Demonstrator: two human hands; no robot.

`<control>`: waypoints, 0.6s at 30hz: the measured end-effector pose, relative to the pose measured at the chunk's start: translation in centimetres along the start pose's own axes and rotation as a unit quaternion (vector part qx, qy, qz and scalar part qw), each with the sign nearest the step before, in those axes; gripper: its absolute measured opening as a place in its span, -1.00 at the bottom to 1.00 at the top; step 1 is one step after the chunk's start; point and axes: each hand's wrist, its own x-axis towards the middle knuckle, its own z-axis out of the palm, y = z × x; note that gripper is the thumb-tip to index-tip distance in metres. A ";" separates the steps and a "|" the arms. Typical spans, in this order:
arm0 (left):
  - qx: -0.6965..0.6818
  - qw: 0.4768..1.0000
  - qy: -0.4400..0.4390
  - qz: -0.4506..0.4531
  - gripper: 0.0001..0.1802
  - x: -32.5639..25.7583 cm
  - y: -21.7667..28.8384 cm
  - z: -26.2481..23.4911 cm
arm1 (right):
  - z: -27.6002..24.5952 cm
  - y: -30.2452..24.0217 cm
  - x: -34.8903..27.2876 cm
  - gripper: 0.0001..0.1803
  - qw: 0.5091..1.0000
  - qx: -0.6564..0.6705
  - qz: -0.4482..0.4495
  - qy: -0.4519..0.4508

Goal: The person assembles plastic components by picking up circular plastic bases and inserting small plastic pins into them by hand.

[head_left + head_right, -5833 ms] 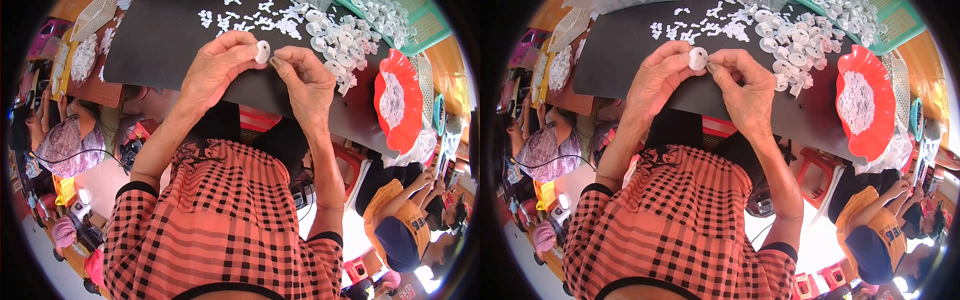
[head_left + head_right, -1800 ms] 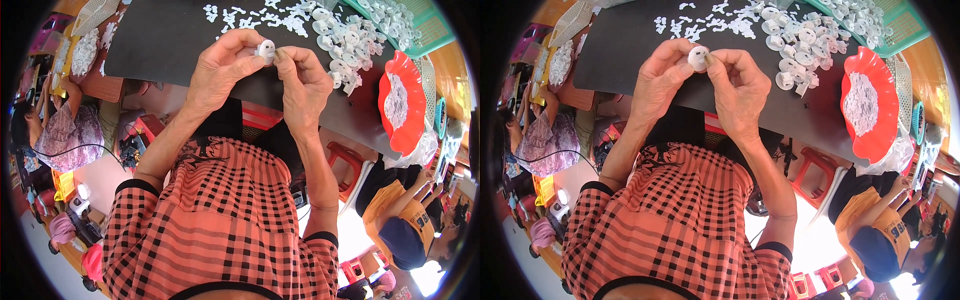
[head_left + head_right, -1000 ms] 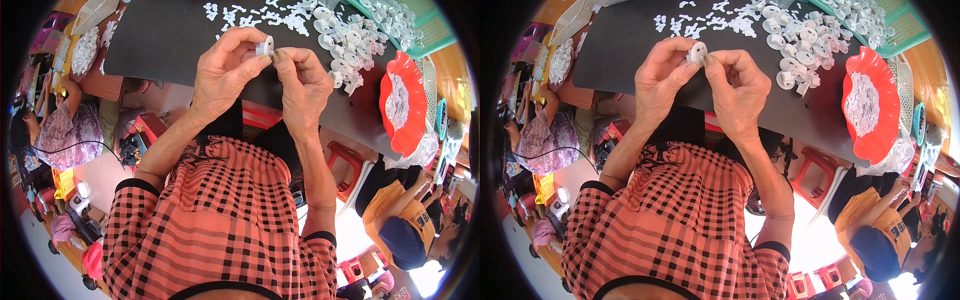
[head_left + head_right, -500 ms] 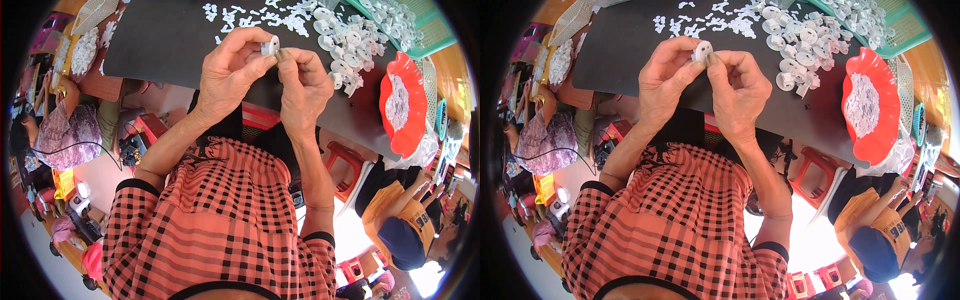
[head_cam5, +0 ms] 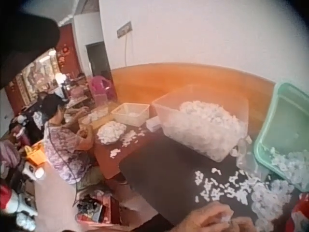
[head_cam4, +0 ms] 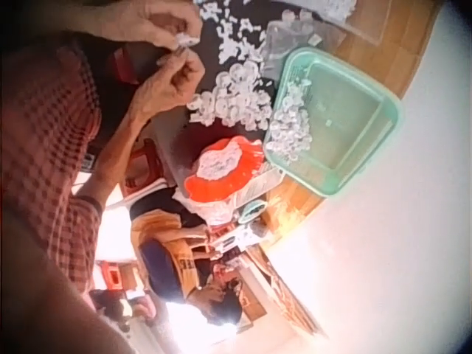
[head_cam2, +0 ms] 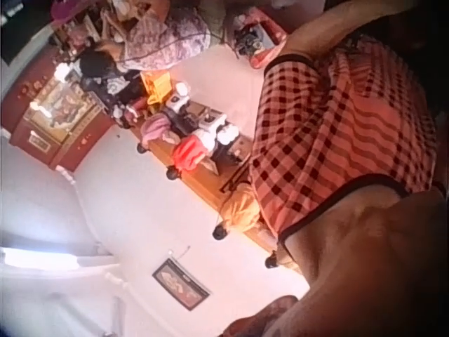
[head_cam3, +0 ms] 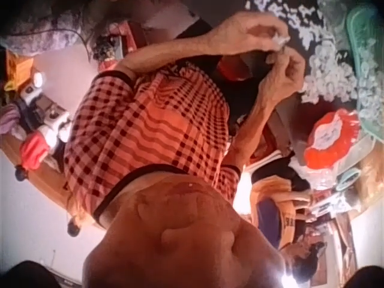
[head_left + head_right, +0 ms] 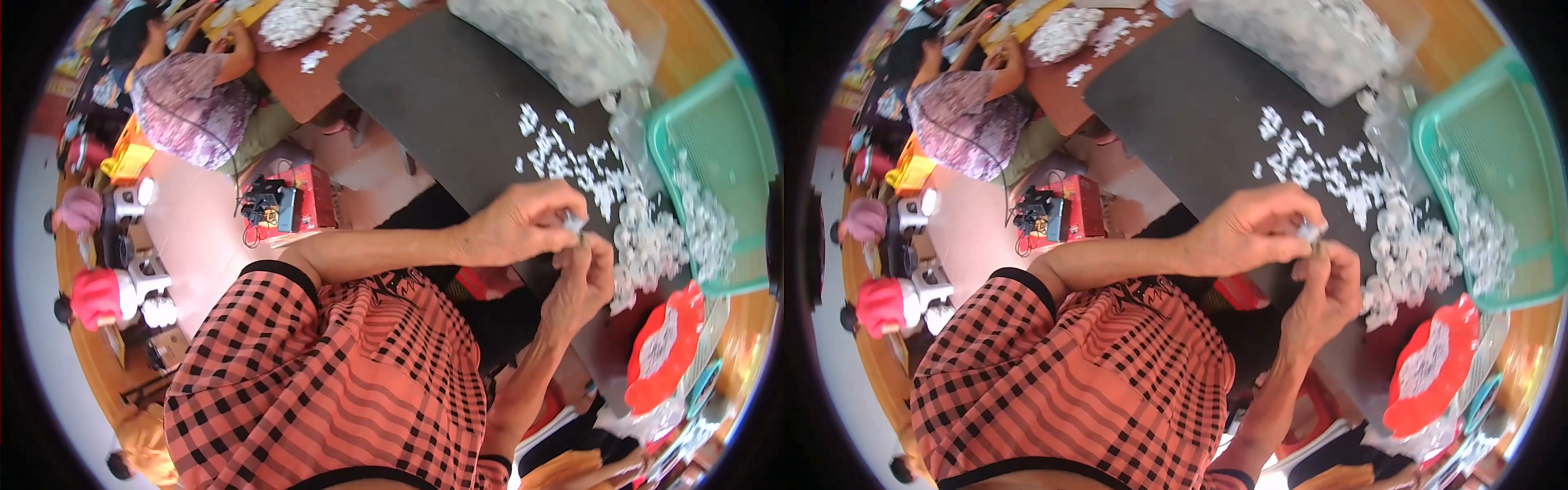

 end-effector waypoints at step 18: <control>0.104 0.994 -0.027 0.035 -0.72 0.0 1.3 -0.1 | -0.4 0.1 -0.3 -0.80 0.999 0.003 -0.026 -0.030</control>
